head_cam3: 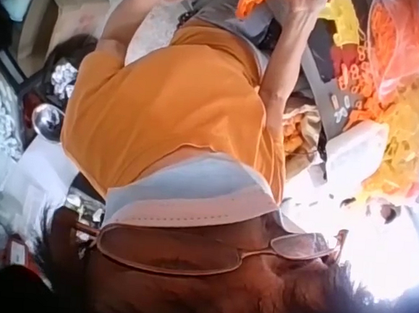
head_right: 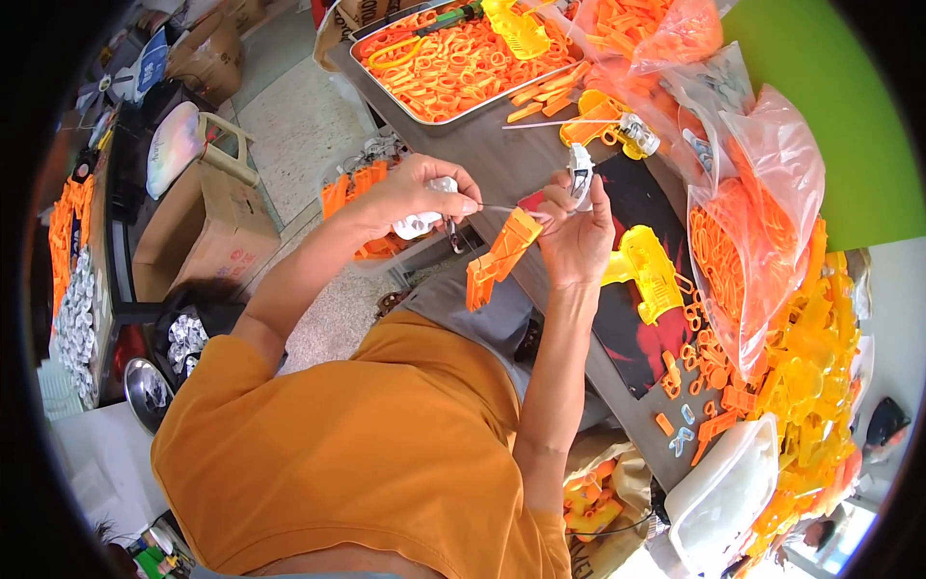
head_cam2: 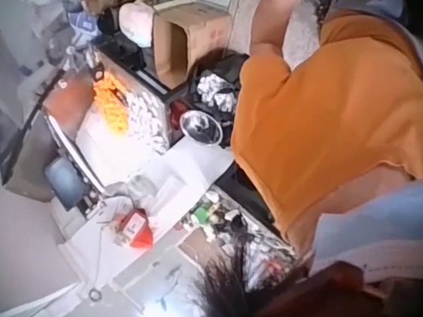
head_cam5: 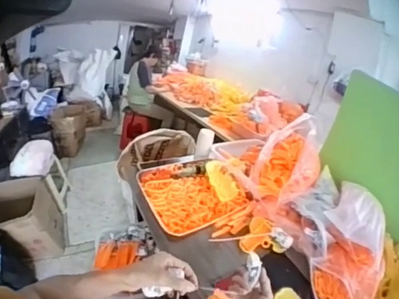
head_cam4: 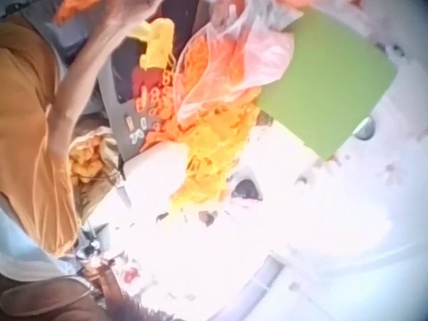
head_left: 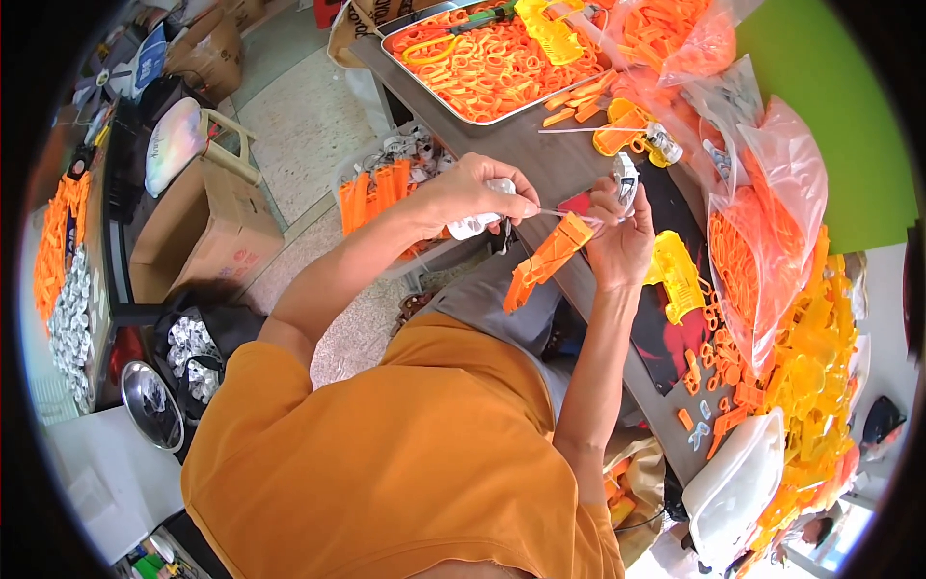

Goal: Assembling plastic toy guns by snapping together various orange and yellow components at a factory workstation.

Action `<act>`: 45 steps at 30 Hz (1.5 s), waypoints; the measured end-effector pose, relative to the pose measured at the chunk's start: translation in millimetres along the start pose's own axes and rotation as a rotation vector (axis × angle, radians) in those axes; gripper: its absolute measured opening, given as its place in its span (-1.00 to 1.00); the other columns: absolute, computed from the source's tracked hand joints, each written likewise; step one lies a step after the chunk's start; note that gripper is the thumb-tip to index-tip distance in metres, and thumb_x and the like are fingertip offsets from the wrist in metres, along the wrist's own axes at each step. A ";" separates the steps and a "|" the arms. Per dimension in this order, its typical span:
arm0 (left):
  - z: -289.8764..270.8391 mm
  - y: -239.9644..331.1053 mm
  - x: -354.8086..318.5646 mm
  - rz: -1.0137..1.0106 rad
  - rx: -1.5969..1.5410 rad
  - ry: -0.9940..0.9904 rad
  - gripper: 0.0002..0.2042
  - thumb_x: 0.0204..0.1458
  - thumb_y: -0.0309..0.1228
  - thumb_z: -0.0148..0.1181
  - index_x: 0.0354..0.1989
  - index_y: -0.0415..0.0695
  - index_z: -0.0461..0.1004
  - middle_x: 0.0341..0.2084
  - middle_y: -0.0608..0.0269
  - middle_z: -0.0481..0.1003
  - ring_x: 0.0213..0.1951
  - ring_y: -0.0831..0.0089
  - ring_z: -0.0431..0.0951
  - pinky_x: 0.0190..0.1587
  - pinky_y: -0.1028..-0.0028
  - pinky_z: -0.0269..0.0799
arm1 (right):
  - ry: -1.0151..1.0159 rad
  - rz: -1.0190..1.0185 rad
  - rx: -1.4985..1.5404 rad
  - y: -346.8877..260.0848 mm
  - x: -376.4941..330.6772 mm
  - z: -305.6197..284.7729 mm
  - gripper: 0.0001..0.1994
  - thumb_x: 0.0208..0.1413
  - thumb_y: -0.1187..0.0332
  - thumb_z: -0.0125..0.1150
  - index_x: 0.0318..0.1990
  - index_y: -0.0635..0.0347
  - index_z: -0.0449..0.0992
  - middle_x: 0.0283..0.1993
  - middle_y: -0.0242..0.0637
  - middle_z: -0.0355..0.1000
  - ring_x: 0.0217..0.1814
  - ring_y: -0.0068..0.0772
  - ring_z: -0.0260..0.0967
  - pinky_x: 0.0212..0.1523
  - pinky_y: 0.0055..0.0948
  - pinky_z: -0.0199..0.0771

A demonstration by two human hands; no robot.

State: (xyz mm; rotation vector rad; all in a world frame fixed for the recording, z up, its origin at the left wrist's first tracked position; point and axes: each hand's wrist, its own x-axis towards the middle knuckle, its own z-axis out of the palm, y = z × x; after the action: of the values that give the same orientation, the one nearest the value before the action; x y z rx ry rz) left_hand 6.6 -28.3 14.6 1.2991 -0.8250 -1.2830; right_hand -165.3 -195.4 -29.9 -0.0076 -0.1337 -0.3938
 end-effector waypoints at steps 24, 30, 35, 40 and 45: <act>-36.3 18.0 5.5 0.101 -0.200 0.177 -0.73 -0.05 -0.31 0.33 -0.26 -0.25 0.53 -0.57 0.34 0.45 -0.41 0.60 0.48 -0.31 0.63 0.41 | 0.126 -0.378 -0.527 2.6 -4.6 8.6 -0.68 0.28 0.36 0.02 0.13 0.23 0.32 0.06 -0.08 0.40 0.09 -0.13 0.40 0.20 -0.08 0.39; -37.1 29.6 1.0 0.125 -0.222 0.200 -0.74 -0.03 -0.30 0.29 -0.29 -0.27 0.52 -0.60 0.36 0.44 -0.48 0.59 0.43 -0.40 0.61 0.34 | 0.221 -0.732 -1.165 13.6 -0.2 23.6 -0.63 0.23 0.50 0.09 0.15 0.20 0.15 0.08 -0.08 0.38 -0.01 -0.24 0.45 0.07 -0.19 0.51; -49.6 27.9 5.5 0.154 -0.232 0.142 -0.73 -0.03 -0.29 0.32 -0.25 -0.23 0.55 -0.48 0.30 0.50 -0.54 0.64 0.49 -0.52 0.62 0.48 | 0.188 -0.901 -1.512 14.7 -0.4 29.6 -0.61 0.21 0.56 0.12 0.14 0.25 0.15 0.05 -0.08 0.38 0.00 -0.32 0.46 -0.05 -0.40 0.57; -44.4 34.4 4.1 0.121 -0.239 0.126 -0.75 -0.02 -0.31 0.33 -0.28 -0.23 0.55 -0.48 0.30 0.48 -0.54 0.63 0.47 -0.51 0.61 0.48 | 0.265 -0.908 -1.535 14.1 -4.2 33.7 -0.63 0.22 0.55 0.10 0.12 0.27 0.14 -0.01 -0.07 0.41 -0.11 -0.30 0.51 -0.08 -0.39 0.58; -41.7 37.0 9.2 0.104 -0.214 0.171 -0.76 -0.01 -0.31 0.33 -0.29 -0.22 0.55 -0.45 0.30 0.48 -0.53 0.62 0.47 -0.50 0.58 0.47 | 0.206 -0.833 -1.285 17.3 -5.7 39.1 -0.65 0.24 0.53 0.08 0.12 0.25 0.15 -0.02 -0.10 0.41 -0.19 -0.29 0.52 -0.13 -0.36 0.59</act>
State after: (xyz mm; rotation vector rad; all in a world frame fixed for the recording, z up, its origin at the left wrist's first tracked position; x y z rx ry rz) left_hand 55.8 -34.8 41.5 1.1616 -0.6093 -1.1281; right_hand -168.8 -176.0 8.4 -1.2074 0.3562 -1.2524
